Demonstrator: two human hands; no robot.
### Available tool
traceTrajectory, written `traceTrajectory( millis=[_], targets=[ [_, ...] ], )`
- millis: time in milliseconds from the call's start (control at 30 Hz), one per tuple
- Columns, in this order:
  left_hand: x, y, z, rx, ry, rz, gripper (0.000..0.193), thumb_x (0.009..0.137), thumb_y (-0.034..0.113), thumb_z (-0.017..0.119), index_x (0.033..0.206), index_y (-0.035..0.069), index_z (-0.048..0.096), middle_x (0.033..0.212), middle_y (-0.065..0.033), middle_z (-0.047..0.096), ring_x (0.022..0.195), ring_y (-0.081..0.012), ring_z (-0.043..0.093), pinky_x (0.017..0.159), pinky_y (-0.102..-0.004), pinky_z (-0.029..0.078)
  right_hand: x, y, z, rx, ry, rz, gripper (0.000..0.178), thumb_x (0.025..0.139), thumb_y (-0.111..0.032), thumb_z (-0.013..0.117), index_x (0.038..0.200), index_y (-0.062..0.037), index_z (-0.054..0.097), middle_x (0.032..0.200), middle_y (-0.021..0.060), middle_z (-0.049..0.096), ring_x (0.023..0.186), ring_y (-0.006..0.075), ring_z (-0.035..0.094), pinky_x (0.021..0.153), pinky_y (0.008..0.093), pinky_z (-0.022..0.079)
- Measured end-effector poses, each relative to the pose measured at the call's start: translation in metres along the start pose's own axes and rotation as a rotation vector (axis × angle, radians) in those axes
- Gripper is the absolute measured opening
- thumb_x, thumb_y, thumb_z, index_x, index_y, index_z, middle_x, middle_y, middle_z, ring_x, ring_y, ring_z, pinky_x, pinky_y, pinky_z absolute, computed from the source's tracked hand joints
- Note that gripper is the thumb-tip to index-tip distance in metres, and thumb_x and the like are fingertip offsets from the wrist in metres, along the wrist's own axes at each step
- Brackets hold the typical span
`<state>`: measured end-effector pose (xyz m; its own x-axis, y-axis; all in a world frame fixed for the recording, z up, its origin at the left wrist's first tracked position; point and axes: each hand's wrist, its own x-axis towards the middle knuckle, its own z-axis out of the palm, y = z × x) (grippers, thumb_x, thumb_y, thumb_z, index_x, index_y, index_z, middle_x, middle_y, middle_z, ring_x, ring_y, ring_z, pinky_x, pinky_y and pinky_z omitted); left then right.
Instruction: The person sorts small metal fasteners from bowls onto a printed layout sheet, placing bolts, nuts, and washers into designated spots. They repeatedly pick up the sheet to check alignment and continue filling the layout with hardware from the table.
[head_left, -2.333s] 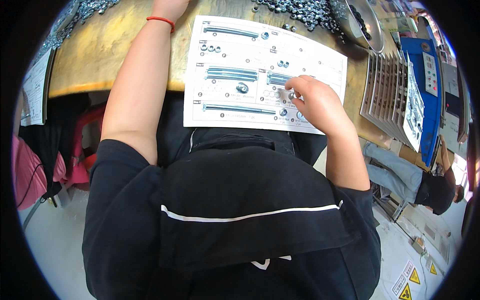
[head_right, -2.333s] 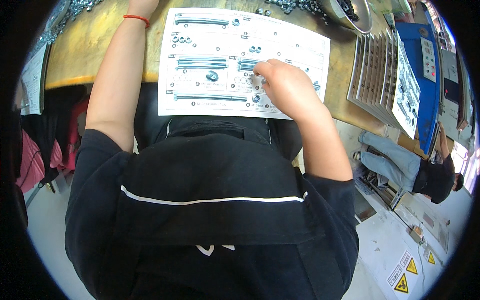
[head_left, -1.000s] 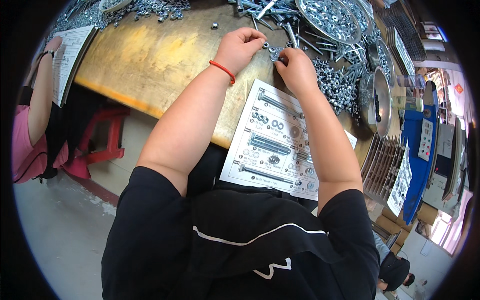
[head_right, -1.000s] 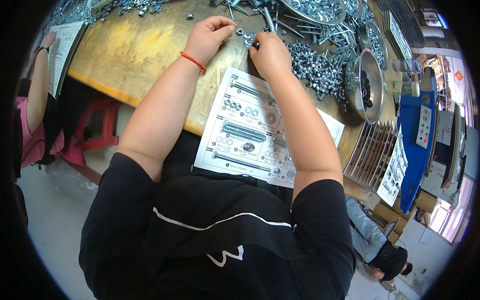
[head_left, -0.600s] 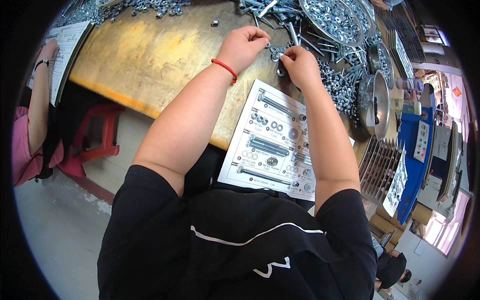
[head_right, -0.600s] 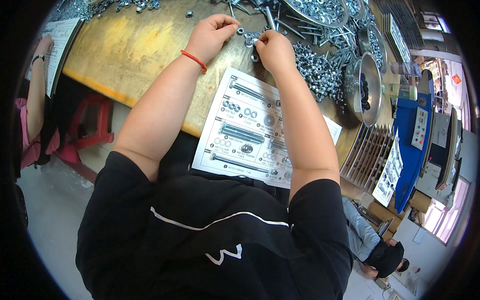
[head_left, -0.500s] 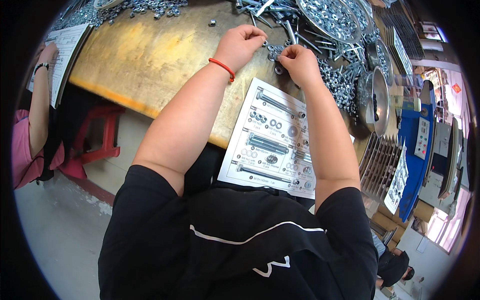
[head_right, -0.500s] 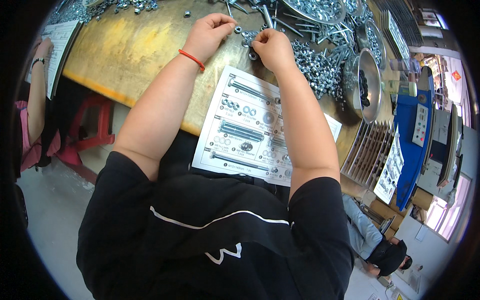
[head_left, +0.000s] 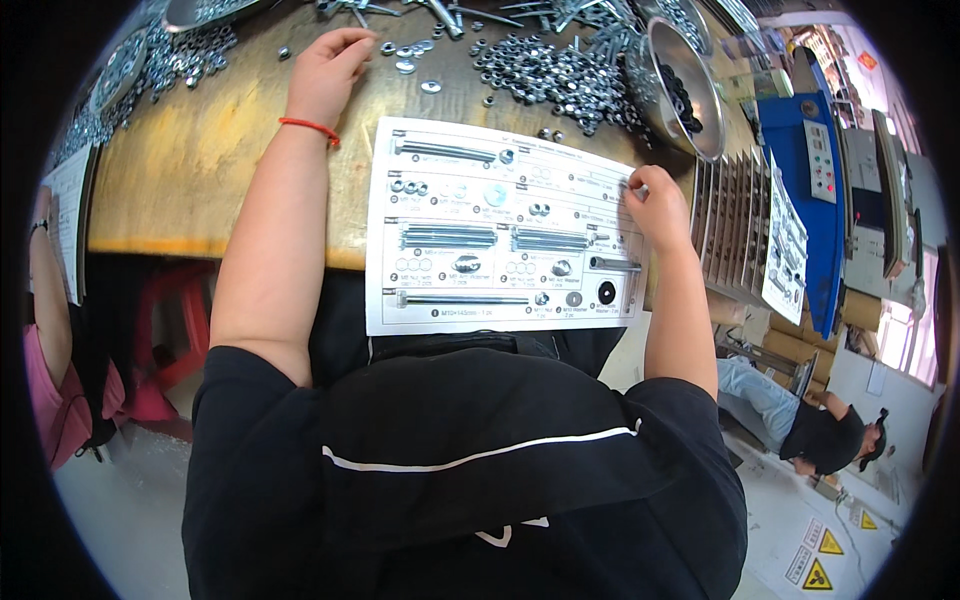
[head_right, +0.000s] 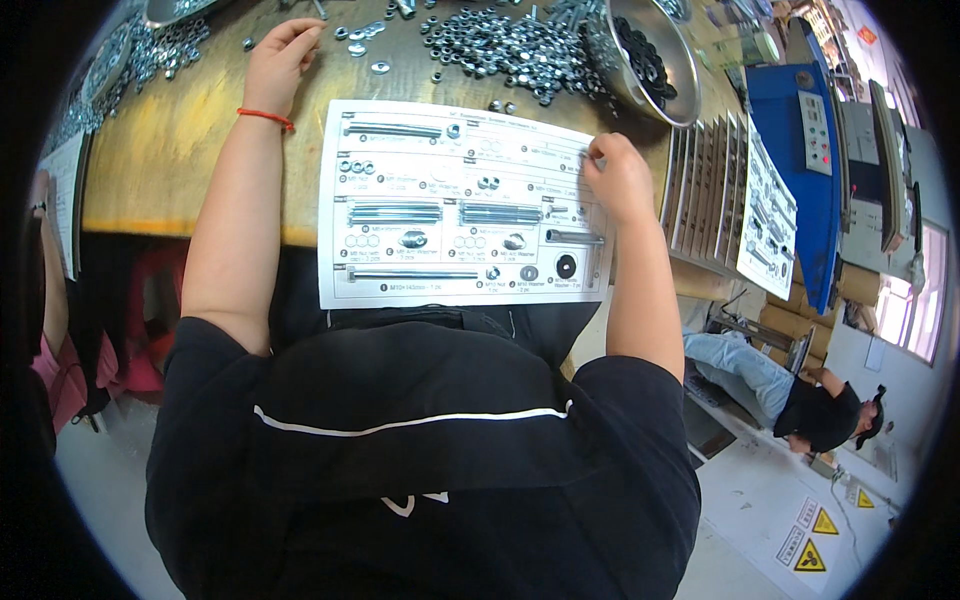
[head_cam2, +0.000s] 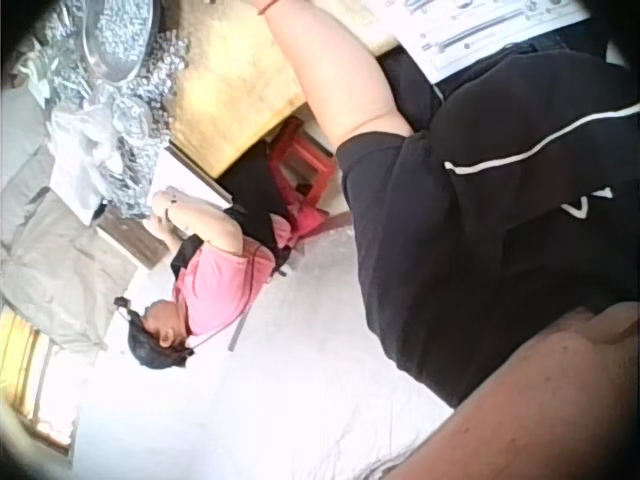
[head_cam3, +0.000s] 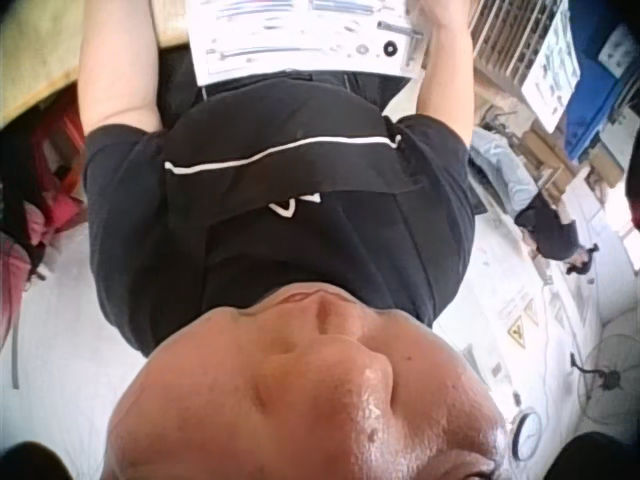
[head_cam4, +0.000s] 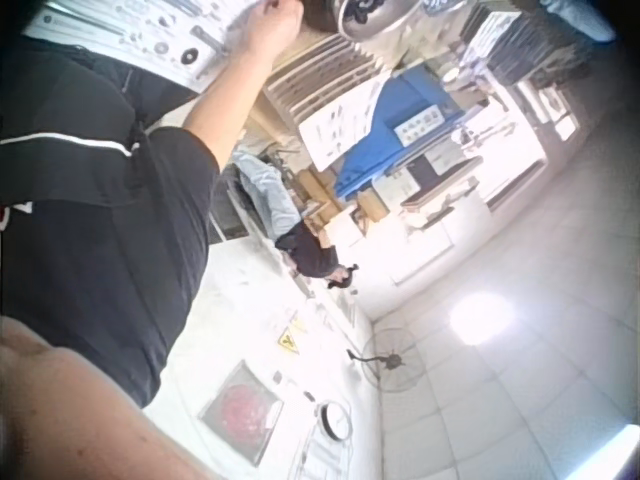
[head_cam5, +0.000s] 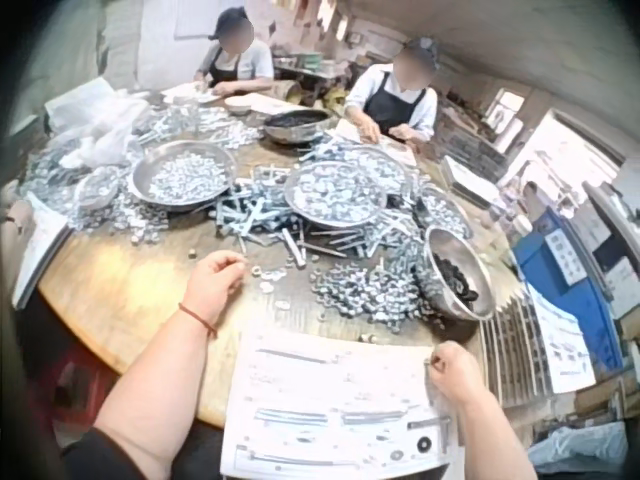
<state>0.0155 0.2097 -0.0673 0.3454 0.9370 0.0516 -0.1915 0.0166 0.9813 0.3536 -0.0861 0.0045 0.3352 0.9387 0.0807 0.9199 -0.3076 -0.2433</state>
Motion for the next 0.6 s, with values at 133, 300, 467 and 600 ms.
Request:
traceTrajectory(
  millis=[133, 300, 467, 600],
  targets=[
    [-0.001, -0.001, -0.004, -0.016, 0.008, 0.03, 0.017, 0.093, 0.014, 0.064, 0.106, 0.004, 0.069, 0.082, 0.0031, 0.061, 0.069, -0.0045, 0.049, 0.06, -0.0187, 0.038, -0.021, -0.002, -0.012, 0.202, -0.09, 0.122, 0.024, 0.074, -0.007, 0.072, 0.097, -0.0053, 0.067, 0.092, 0.0089, 0.062, 0.074, 0.0247, 0.06, 0.071, 0.0348, 0.049],
    [0.0, -0.001, 0.0, 0.015, 0.061, 0.041, 0.016, 0.091, 0.012, 0.065, 0.104, 0.004, 0.07, 0.082, 0.0024, 0.062, 0.069, -0.0051, 0.05, 0.06, -0.0195, 0.04, -0.019, 0.012, 0.001, 0.279, -0.072, 0.052, 0.022, 0.078, -0.004, 0.07, 0.1, -0.0027, 0.068, 0.091, 0.0106, 0.061, 0.078, 0.0234, 0.062, 0.073, 0.0337, 0.05],
    [0.005, -0.002, 0.0, 0.103, 0.078, 0.028, 0.018, 0.09, 0.012, 0.066, 0.105, 0.004, 0.07, 0.084, 0.0016, 0.064, 0.069, -0.005, 0.051, 0.061, -0.0196, 0.041, -0.016, 0.014, 0.001, 0.284, -0.053, 0.058, 0.02, 0.078, -0.006, 0.071, 0.098, -0.0028, 0.069, 0.091, 0.0115, 0.062, 0.08, 0.026, 0.062, 0.075, 0.0351, 0.05],
    [-0.007, 0.013, 0.004, 0.13, 0.086, -0.105, 0.022, 0.089, 0.012, 0.066, 0.109, 0.004, 0.068, 0.09, -0.0007, 0.066, 0.075, -0.0065, 0.055, 0.065, -0.021, 0.044, -0.022, 0.02, 0.001, 0.358, 0.025, 0.038, 0.031, 0.079, -0.009, 0.073, 0.108, -0.0046, 0.067, 0.092, 0.0109, 0.062, 0.077, 0.025, 0.062, 0.073, 0.0344, 0.05]
  ],
)
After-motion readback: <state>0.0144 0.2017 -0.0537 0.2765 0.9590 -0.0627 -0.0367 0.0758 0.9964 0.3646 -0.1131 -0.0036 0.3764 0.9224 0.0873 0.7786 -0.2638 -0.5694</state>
